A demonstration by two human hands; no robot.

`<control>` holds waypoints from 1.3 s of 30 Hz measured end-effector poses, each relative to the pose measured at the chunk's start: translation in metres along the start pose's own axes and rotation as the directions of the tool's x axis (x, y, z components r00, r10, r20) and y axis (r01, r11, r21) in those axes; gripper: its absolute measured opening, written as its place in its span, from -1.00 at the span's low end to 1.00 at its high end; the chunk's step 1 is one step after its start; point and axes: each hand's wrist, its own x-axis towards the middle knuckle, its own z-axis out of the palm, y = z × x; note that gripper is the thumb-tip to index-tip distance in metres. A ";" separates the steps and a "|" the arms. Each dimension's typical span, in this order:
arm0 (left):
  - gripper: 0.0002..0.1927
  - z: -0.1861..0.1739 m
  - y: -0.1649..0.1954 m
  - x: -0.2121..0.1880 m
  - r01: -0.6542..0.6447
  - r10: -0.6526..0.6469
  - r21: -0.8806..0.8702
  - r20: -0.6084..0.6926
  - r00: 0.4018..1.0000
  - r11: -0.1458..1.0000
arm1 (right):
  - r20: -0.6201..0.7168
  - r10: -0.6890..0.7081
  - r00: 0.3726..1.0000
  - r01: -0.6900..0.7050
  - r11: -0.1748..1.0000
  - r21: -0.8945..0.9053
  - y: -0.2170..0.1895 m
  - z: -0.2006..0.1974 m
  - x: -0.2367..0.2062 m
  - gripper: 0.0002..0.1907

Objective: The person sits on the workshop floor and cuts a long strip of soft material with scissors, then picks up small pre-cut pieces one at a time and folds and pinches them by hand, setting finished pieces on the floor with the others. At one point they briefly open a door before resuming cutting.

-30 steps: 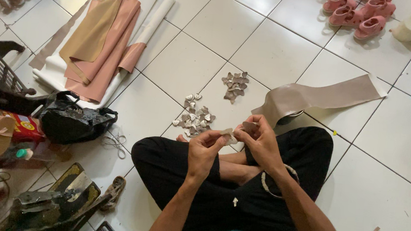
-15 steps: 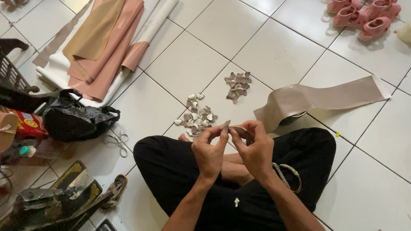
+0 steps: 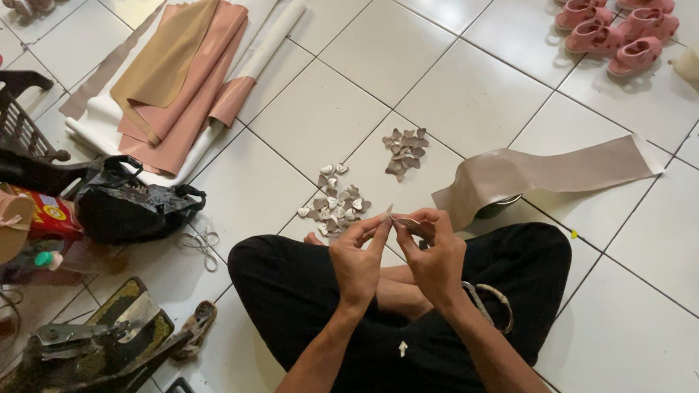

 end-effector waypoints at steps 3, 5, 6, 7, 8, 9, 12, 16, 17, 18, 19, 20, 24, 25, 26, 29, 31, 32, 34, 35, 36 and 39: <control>-0.75 0.001 0.004 0.001 0.010 -0.008 -0.063 0.024 1.000 0.998 | 0.006 0.023 1.000 -0.023 1.000 0.009 0.004 0.000 0.001 -0.74; -0.75 0.000 0.008 0.002 0.035 -0.033 -0.052 0.043 0.999 0.998 | 0.020 0.013 1.000 -0.014 0.998 0.058 0.008 0.000 0.001 -0.76; -0.75 -0.002 0.010 0.001 0.057 -0.056 -0.019 0.055 0.997 0.998 | 0.023 0.007 1.000 -0.009 0.996 0.083 0.010 0.000 0.001 -0.77; -0.75 -0.003 0.012 0.001 0.079 -0.080 0.015 0.064 0.995 0.997 | 0.025 -0.023 0.999 0.021 0.996 0.084 0.013 0.001 0.000 -0.78; -0.75 -0.004 0.014 0.001 0.086 -0.089 0.029 0.087 0.992 0.996 | 0.027 -0.054 0.998 0.052 0.995 0.084 0.016 0.001 0.000 -0.78; -0.75 -0.006 0.016 0.001 0.093 -0.098 0.045 0.111 0.989 0.995 | 0.028 -0.084 0.996 0.082 0.993 0.084 0.019 0.001 -0.001 -0.79; -0.73 -0.007 0.020 -0.001 0.050 -0.065 0.107 0.147 0.987 0.993 | 0.009 0.051 0.999 -0.052 0.991 0.126 0.031 0.006 -0.004 -0.82; -0.68 -0.011 0.018 0.002 0.035 -0.032 -0.013 0.189 0.981 0.999 | 0.076 0.247 0.966 -0.245 0.782 0.573 0.053 0.009 -0.003 -0.83; -0.69 -0.011 0.016 0.000 0.070 -0.069 0.000 0.146 0.987 0.998 | 0.095 0.303 0.948 -0.293 0.719 0.630 0.059 0.009 -0.004 -0.82; -0.68 -0.010 0.013 0.000 0.098 -0.099 0.011 0.103 0.990 0.995 | 0.115 0.350 0.930 -0.330 0.651 0.684 0.065 0.010 -0.005 -0.81; -0.67 -0.009 0.010 0.002 0.123 -0.124 0.018 0.058 0.991 0.992 | 0.140 0.339 0.930 -0.327 0.596 0.733 0.071 0.011 -0.005 -0.82; -0.69 -0.007 0.006 0.002 0.126 -0.128 0.021 0.092 0.988 0.992 | 0.166 0.328 0.930 -0.328 0.536 0.778 0.075 0.013 -0.007 -0.83; -0.75 0.000 -0.009 -0.001 0.224 -0.199 -0.181 0.143 0.969 0.958 | 0.250 0.354 0.901 -0.373 0.339 0.864 0.084 0.024 -0.017 -0.83; -0.77 0.000 -0.013 0.001 0.249 -0.216 -0.289 0.142 0.966 0.924 | 0.255 0.343 0.904 -0.368 0.324 0.871 0.083 0.024 -0.019 -0.84; -0.79 -0.002 -0.015 0.002 0.252 -0.213 -0.301 0.158 0.964 0.920 | 0.260 0.332 0.907 -0.365 0.309 0.878 0.081 0.024 -0.020 -0.83; -0.82 -0.014 -0.016 0.010 0.260 -0.206 -0.283 0.209 0.956 0.923 | 0.256 0.241 0.936 -0.351 0.578 0.736 0.069 0.009 -0.012 -0.74; -0.83 -0.023 -0.014 0.012 0.284 -0.233 -0.199 0.243 0.942 0.938 | 0.310 0.168 0.936 -0.329 0.735 0.593 0.059 -0.003 -0.002 -0.63; -0.84 -0.026 -0.011 0.011 0.286 -0.232 -0.185 0.264 0.936 0.940 | 0.355 0.132 0.925 -0.322 0.769 0.553 0.053 -0.008 0.005 -0.58; -0.84 -0.030 -0.007 0.012 0.278 -0.219 -0.161 0.310 0.925 0.947 | 0.403 0.113 0.908 -0.295 0.856 0.424 0.042 -0.014 0.012 -0.54; -0.83 -0.032 -0.004 0.012 0.266 -0.206 -0.160 0.319 0.925 0.951 | 0.407 0.131 0.904 -0.279 0.901 0.331 0.036 -0.017 0.014 -0.56; -0.82 -0.033 -0.002 0.011 0.255 -0.193 -0.159 0.326 0.925 0.954 | 0.410 0.150 0.900 -0.262 0.937 0.232 0.032 -0.019 0.015 -0.57; -0.76 -0.034 0.000 0.009 0.249 -0.198 -0.114 0.339 0.920 0.962 | 0.381 0.148 0.913 -0.212 0.968 0.131 0.023 -0.020 0.017 -0.65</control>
